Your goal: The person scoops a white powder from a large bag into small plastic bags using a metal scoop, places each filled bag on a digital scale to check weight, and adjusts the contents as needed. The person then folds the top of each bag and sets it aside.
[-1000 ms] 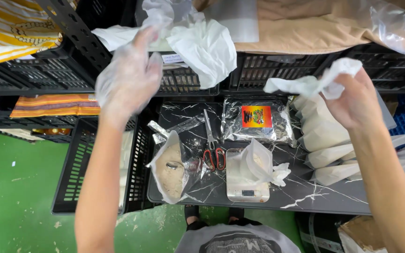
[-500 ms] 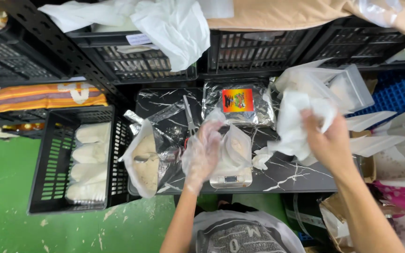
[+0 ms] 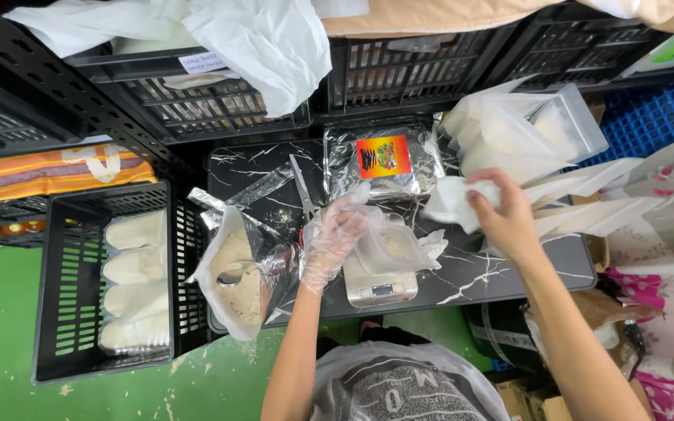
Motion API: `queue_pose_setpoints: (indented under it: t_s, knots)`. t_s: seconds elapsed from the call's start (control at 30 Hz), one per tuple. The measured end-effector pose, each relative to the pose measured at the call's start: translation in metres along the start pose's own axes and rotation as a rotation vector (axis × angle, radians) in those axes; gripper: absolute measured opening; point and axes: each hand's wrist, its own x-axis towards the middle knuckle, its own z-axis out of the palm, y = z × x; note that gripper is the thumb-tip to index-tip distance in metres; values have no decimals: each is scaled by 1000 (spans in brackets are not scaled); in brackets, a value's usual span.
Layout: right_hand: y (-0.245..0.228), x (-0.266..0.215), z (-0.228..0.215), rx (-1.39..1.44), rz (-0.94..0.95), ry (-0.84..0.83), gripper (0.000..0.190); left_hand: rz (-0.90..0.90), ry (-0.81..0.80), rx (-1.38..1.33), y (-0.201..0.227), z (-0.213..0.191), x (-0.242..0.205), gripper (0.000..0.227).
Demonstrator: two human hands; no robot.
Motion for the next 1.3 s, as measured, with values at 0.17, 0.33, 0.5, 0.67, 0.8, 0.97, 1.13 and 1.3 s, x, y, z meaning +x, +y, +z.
queue_pose_setpoints:
  t_s: [0.17,0.33,0.5,0.67,0.8,0.97,1.13,1.3]
  knots:
    - [-30,2,42,297,-73,-318,28,8,-19,-25,-1,-1,7,46]
    - [-67,6,24,206,-72,-114,33,-39,-53,-64,18,-4,9,54]
    - [-99,-27,16,-211,-97,-206,23,-90,-92,54,-6,3,9,57]
    - [-55,-19,41,-536,-84,-286,23,-72,-122,145,-37,27,18,53]
    - [-48,-18,44,-367,80,-190,33,-59,-125,66,-30,41,9,57]
    - [-83,-23,43,-148,204,-226,45,-60,-66,412,-9,50,7,53]
    - [-61,-36,50,-163,85,-159,44,26,4,179,-33,53,16,45]
    - [-56,-57,48,-89,-235,-173,35,-32,94,509,-8,52,33,29]
